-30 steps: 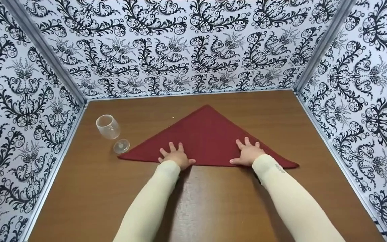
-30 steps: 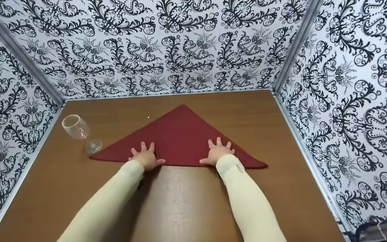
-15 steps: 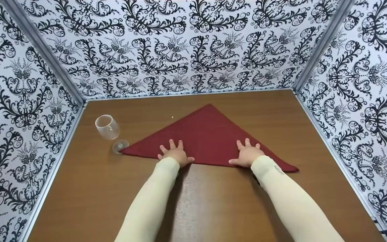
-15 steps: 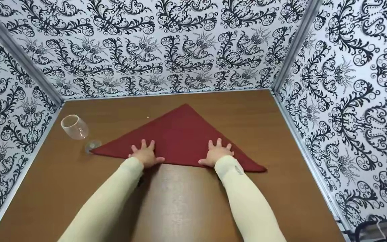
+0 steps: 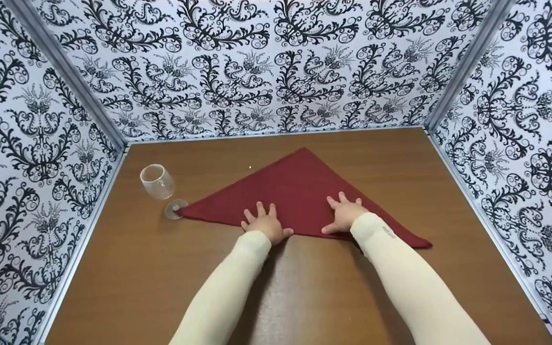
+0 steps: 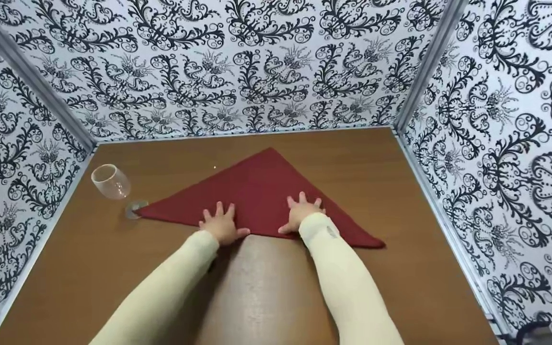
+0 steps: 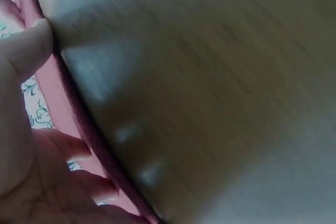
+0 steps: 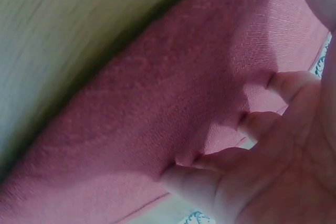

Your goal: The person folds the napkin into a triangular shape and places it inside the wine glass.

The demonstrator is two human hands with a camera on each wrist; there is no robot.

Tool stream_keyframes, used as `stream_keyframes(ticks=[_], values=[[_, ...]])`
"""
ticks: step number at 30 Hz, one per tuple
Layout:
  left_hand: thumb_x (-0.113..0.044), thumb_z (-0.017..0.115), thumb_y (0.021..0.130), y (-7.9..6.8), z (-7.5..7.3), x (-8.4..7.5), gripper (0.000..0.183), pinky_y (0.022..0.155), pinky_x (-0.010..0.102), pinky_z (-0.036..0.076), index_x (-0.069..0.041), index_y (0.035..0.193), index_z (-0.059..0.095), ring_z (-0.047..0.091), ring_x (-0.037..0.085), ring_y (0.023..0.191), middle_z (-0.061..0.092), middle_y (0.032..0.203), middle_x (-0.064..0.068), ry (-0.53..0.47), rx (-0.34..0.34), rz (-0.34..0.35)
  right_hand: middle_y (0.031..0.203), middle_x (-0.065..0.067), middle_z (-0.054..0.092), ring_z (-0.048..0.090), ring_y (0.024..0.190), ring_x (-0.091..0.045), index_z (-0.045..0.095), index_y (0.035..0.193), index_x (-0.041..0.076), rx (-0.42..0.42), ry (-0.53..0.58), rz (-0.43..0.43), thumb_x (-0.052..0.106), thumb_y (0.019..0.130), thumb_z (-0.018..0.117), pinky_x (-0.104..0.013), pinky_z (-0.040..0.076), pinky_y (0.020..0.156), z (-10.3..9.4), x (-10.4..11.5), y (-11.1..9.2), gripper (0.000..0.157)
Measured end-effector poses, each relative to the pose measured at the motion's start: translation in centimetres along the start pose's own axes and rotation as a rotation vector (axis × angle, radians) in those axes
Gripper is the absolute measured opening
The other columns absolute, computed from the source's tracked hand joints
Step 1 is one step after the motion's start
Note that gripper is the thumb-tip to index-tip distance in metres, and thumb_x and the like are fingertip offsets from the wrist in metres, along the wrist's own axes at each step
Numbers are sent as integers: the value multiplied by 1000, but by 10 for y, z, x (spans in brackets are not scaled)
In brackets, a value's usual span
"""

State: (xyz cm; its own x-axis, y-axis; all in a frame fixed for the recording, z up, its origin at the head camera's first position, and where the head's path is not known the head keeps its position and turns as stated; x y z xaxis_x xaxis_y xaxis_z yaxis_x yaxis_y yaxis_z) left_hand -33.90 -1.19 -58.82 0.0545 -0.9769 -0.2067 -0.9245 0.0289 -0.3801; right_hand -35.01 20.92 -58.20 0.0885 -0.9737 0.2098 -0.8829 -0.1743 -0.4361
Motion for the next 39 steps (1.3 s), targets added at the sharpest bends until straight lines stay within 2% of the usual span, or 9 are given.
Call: stream_keyframes(ticks=[10,16,23,30,36,39], values=[[-68,59,73,8,-3,4,99,106,65,18,-25,150,14,2,50,138,3,157,12,-34,-7,21,154,-23,3,8,129,-63,12,150,16,-39,-12,-19,64,71,65,-66,19,104,3,1,4,106],[-68,61,72,15,-1,4,101,106,65,17,-26,150,13,-1,49,138,1,157,11,-39,5,35,154,-22,1,7,131,-61,10,150,17,-30,-28,9,66,71,63,-64,21,104,4,0,3,107],[-69,61,70,24,2,4,102,106,66,17,-27,150,13,-1,50,138,0,157,11,-34,5,47,154,-23,3,7,139,-46,11,150,15,-39,-60,9,67,73,61,-62,14,108,5,0,2,105],[-67,62,71,23,-3,2,101,107,64,16,-26,150,14,-1,49,138,1,157,11,-37,17,60,153,-24,6,7,143,-36,11,150,12,-43,-95,7,69,74,57,-63,12,108,7,0,2,106],[-62,63,75,15,-11,-1,96,106,64,16,-24,150,17,2,49,139,5,157,12,-36,11,75,153,-25,6,9,142,-37,11,150,12,-47,-106,9,71,74,56,-63,13,108,10,-2,5,106],[-62,63,75,17,-11,-1,96,107,64,16,-24,149,16,2,48,139,4,157,12,-36,14,81,153,-25,7,10,141,-39,12,150,12,-55,-105,11,72,73,55,-64,14,107,10,-1,6,106]])
Point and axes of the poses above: each hand's wrist, its own y-axis towards the middle knuckle, its own z-axis out of the palm, x = y × z, the point moved 10 cm from there along y, towards the middle knuckle
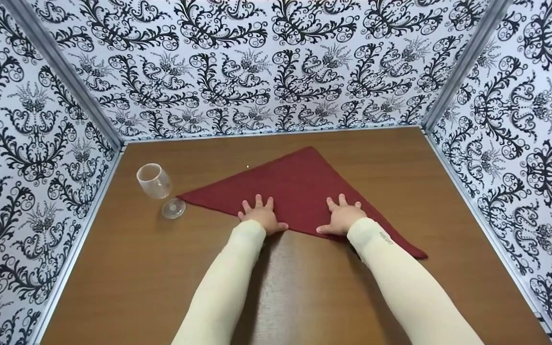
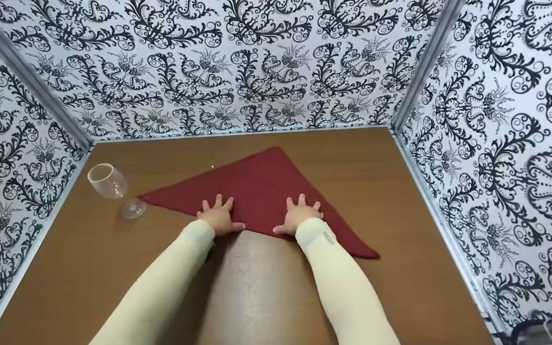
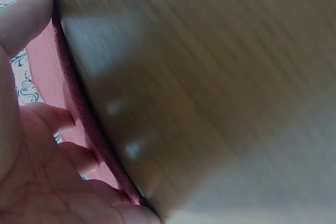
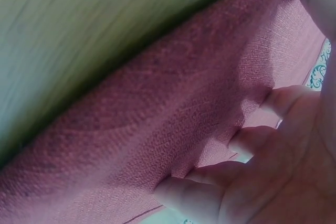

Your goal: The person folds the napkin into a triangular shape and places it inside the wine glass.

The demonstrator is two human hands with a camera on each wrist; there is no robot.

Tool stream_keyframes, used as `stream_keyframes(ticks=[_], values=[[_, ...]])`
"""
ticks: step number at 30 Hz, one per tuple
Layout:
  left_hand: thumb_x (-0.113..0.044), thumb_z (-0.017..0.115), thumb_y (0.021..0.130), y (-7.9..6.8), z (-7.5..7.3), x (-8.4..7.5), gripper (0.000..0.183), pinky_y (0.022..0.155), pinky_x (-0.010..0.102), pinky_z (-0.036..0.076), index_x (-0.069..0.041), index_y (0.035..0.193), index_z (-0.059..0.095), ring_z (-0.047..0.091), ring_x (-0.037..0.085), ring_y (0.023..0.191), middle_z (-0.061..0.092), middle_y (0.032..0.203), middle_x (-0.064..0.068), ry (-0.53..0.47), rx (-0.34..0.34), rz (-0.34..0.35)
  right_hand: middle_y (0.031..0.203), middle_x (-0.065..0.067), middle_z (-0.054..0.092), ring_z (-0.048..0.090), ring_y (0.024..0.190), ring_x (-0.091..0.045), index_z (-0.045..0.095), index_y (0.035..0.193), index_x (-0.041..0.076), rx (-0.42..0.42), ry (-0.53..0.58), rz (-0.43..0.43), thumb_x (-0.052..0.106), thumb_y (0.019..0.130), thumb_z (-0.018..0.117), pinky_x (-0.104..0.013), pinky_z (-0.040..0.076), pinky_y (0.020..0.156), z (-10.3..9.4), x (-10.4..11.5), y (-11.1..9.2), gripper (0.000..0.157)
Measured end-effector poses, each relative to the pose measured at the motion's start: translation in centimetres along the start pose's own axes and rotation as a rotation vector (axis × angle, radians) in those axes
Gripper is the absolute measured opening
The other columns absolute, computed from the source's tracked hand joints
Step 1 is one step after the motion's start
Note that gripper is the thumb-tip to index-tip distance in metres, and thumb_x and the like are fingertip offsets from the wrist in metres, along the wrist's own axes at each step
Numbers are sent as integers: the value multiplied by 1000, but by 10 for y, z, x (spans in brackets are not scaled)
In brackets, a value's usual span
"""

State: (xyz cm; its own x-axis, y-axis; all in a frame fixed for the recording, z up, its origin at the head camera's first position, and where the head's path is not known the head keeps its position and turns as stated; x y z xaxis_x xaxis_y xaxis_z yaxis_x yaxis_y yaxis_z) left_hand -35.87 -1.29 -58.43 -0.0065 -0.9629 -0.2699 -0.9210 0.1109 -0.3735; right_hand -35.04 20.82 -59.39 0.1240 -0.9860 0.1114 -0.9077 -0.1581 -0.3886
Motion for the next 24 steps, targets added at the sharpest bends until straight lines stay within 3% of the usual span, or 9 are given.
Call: stream_keyframes(ticks=[9,16,20,24], values=[[-68,61,72,22,10,7,98,108,64,13,-28,149,14,-1,47,139,1,157,10,47,8,6,152,-26,8,18,132,-55,12,150,13,9,-2,27,75,72,53,-63,27,102,-1,2,-5,108],[-60,62,77,12,8,-19,92,108,61,19,-18,149,21,9,47,139,9,155,17,26,-46,72,153,-20,14,23,136,-46,20,149,15,20,25,11,59,75,65,-56,28,106,-17,2,-4,97],[-66,56,78,10,13,-23,91,108,60,18,-19,148,23,7,46,140,11,155,15,26,-64,56,155,-19,8,18,132,-55,17,149,20,46,63,13,52,75,70,-57,24,108,-17,-4,-3,97],[-66,59,75,15,16,-24,93,108,61,18,-20,148,24,8,46,140,12,156,14,23,-85,52,155,-19,7,17,131,-57,16,149,21,54,86,30,54,74,70,-57,25,107,-14,-9,-5,98]])
Point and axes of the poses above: each hand's wrist, its own y-axis towards the middle knuckle, its own z-axis out of the palm, x = y × z, the point moved 10 cm from there along y, towards the middle knuckle
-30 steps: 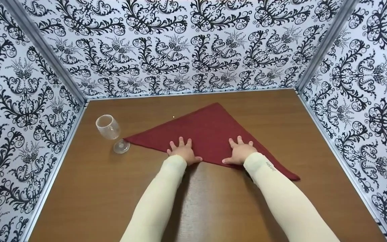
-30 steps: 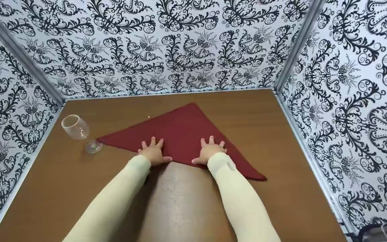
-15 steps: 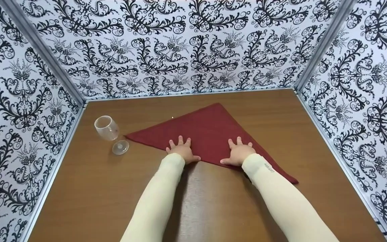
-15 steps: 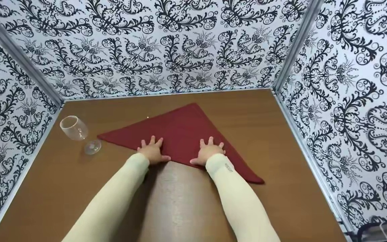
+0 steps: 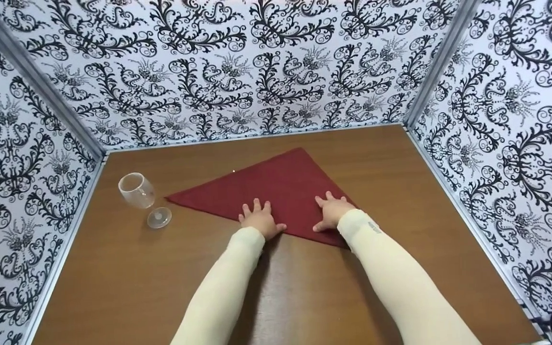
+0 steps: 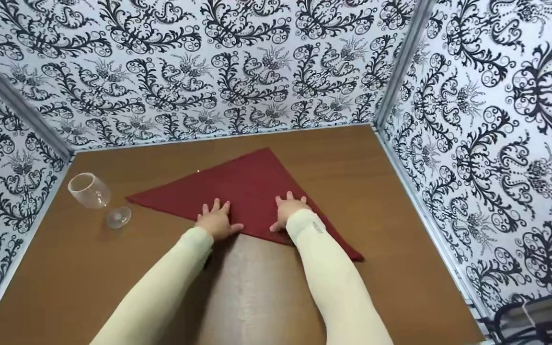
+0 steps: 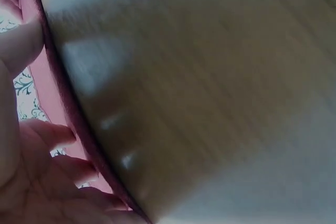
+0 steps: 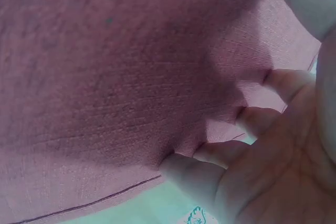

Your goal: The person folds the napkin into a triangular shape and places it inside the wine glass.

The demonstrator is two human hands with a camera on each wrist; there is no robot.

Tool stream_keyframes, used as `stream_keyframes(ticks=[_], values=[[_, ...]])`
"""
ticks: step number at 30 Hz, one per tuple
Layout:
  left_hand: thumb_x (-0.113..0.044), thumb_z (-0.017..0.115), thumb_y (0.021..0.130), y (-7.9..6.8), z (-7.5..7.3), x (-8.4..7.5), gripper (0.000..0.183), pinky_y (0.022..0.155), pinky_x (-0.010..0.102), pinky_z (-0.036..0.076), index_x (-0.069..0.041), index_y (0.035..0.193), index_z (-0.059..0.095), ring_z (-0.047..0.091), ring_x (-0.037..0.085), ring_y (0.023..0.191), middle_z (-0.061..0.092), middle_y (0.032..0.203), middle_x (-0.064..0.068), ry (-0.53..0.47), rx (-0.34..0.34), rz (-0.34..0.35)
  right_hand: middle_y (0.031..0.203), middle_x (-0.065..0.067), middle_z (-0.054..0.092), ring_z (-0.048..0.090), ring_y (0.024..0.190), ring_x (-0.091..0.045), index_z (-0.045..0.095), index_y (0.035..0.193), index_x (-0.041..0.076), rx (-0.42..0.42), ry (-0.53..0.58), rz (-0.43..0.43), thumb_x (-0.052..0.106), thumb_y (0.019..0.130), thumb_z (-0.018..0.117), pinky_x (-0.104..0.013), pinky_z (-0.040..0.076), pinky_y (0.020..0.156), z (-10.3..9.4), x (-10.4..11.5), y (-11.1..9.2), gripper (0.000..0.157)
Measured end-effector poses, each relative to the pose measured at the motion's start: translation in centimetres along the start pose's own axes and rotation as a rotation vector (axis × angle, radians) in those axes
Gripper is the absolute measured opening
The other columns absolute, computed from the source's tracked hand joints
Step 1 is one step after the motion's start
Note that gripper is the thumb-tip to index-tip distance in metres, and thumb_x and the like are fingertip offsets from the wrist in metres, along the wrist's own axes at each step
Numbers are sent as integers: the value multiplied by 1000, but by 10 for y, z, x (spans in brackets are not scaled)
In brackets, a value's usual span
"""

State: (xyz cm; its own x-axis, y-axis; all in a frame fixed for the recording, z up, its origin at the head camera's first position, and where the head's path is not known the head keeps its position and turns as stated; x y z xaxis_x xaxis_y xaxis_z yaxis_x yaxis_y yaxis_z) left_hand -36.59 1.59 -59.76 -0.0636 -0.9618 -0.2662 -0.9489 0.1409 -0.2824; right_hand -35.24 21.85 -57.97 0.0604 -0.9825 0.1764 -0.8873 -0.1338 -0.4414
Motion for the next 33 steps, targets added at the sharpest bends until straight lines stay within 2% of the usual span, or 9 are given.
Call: stream_keyframes(ticks=[6,12,16,22,25,28,33], values=[[-66,61,73,6,3,14,96,109,62,15,-21,148,23,5,46,140,9,156,13,-22,13,4,154,-19,9,21,130,-57,18,149,21,-12,-31,5,58,72,69,-58,27,105,2,10,3,100],[-68,60,72,7,2,29,97,109,61,15,-22,149,21,3,45,140,7,156,13,-9,24,-3,153,-21,11,25,129,-56,17,149,19,-18,-78,-29,63,72,65,-56,29,106,9,21,15,101],[-68,60,72,9,1,31,97,110,60,14,-23,149,21,2,45,140,7,156,13,-17,35,13,153,-21,12,25,132,-51,17,149,20,-18,-88,-20,67,70,63,-54,29,106,13,20,17,103],[-64,61,75,10,-2,22,93,110,58,16,-22,148,22,5,44,140,7,156,12,13,42,21,152,-20,18,20,140,-36,20,149,15,-15,-95,-46,65,70,65,-51,27,109,9,18,14,103],[-62,60,77,7,0,7,91,109,58,20,-20,148,22,9,47,139,9,156,14,34,34,36,154,-17,16,18,137,-47,21,149,17,-24,-66,-51,58,68,73,-54,33,104,1,15,9,104],[-64,57,79,2,4,-7,91,109,58,21,-18,149,21,10,49,138,10,156,15,47,28,49,155,-16,8,14,131,-59,18,149,23,-1,-30,-31,53,66,76,-60,35,99,-1,7,3,106],[-66,56,78,-1,3,-13,93,111,56,18,-18,149,20,6,46,139,9,156,13,36,51,35,155,-18,6,13,129,-61,15,150,22,29,-22,-15,53,66,76,-65,32,98,1,1,-2,109]])
Point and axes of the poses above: each hand's wrist, its own y-axis towards the middle knuckle, its own z-axis out of the palm, x = y × z, the point moved 10 cm from there along y, towards the middle knuckle
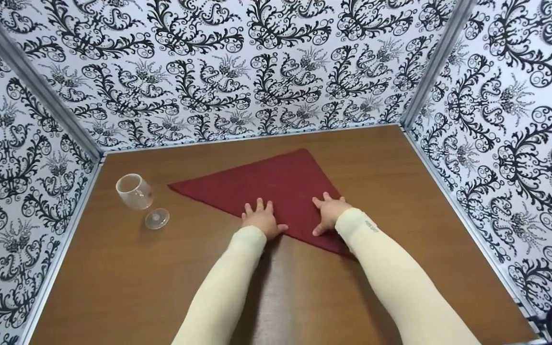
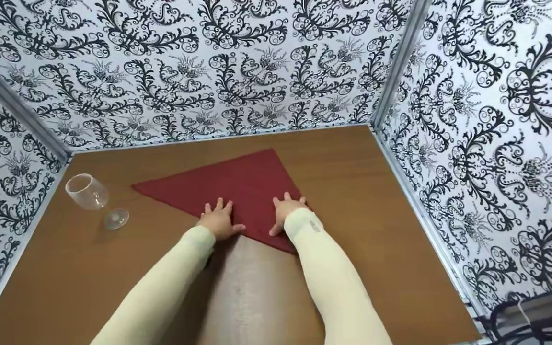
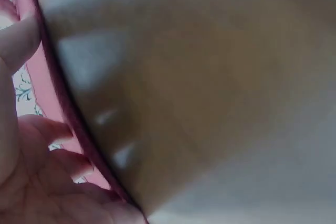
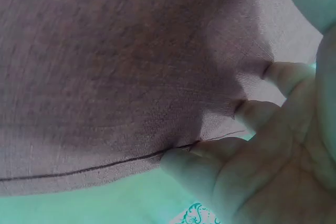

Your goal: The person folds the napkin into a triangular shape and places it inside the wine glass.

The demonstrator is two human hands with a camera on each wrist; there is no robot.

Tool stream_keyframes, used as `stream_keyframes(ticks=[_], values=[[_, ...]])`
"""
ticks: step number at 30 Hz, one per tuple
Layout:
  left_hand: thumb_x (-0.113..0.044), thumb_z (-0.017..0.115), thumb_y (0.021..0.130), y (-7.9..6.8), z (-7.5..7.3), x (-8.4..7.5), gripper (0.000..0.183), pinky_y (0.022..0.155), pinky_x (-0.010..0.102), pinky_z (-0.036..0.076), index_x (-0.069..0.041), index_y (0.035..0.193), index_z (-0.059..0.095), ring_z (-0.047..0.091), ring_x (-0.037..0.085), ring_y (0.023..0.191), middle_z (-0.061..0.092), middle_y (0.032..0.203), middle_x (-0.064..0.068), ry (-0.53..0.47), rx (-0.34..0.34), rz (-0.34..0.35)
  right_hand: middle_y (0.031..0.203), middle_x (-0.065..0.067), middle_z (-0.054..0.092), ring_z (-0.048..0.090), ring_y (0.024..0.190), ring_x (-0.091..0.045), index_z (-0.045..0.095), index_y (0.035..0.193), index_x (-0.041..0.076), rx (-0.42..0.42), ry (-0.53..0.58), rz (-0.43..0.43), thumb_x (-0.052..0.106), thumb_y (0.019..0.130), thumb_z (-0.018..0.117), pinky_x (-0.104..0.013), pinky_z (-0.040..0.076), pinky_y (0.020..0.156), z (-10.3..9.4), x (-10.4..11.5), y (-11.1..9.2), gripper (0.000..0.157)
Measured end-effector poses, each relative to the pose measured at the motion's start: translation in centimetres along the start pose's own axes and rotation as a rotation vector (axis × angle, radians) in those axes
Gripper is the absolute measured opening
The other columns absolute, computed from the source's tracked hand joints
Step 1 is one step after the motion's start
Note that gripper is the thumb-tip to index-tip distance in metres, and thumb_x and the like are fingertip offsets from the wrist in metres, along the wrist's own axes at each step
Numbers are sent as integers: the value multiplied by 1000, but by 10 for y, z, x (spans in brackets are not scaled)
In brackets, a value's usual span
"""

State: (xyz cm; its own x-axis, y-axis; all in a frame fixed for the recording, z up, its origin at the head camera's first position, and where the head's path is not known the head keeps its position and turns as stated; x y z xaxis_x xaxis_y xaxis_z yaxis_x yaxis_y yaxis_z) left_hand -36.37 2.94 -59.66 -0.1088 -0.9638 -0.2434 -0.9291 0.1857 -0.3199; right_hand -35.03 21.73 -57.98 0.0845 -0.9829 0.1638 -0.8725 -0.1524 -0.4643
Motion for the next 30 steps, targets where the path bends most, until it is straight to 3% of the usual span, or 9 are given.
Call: stream_keyframes(ticks=[6,13,19,24,27,30], values=[[-66,58,75,11,2,6,96,112,56,15,-22,149,17,1,46,140,5,157,10,-21,26,15,153,-23,9,17,133,-54,14,150,14,-18,-54,-21,59,66,73,-62,22,106,4,1,7,111],[-67,61,72,25,5,13,99,112,56,15,-25,149,16,-1,44,140,3,157,8,-38,35,42,153,-23,9,19,133,-54,14,150,17,-22,-45,10,63,66,71,-62,25,104,5,4,5,111],[-64,65,71,27,-2,14,97,112,55,16,-24,148,22,3,44,140,8,157,9,-20,21,43,153,-25,9,22,131,-56,13,150,15,-4,-60,15,65,68,68,-62,26,103,6,9,3,111],[-58,66,75,16,-10,-8,93,108,55,25,-14,146,27,16,46,137,16,154,15,44,-40,69,153,-23,12,21,136,-46,18,149,13,12,-78,-21,51,69,75,-53,30,106,-5,14,-2,105],[-64,63,74,7,-4,-25,98,107,54,27,-11,147,24,17,48,137,15,154,19,57,-21,88,154,-19,10,20,135,-49,19,149,17,17,-59,-29,38,67,81,-51,32,105,-10,13,-4,105],[-71,59,71,0,2,-31,104,109,52,25,-12,148,22,14,48,138,14,154,19,71,-3,60,155,-17,7,17,134,-53,17,149,20,32,-35,-31,32,65,84,-55,33,103,-9,10,-3,108]])
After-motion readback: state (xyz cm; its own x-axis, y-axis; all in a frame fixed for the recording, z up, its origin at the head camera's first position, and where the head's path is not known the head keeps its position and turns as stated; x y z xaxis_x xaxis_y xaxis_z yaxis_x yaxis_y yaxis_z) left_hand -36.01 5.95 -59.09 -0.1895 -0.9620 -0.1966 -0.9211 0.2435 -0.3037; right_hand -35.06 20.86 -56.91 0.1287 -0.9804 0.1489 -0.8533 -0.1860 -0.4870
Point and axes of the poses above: each hand's wrist, its own y-axis towards the middle knuckle, its own z-axis out of the palm, x = y × z, the point moved 10 cm from there along y, towards the middle knuckle
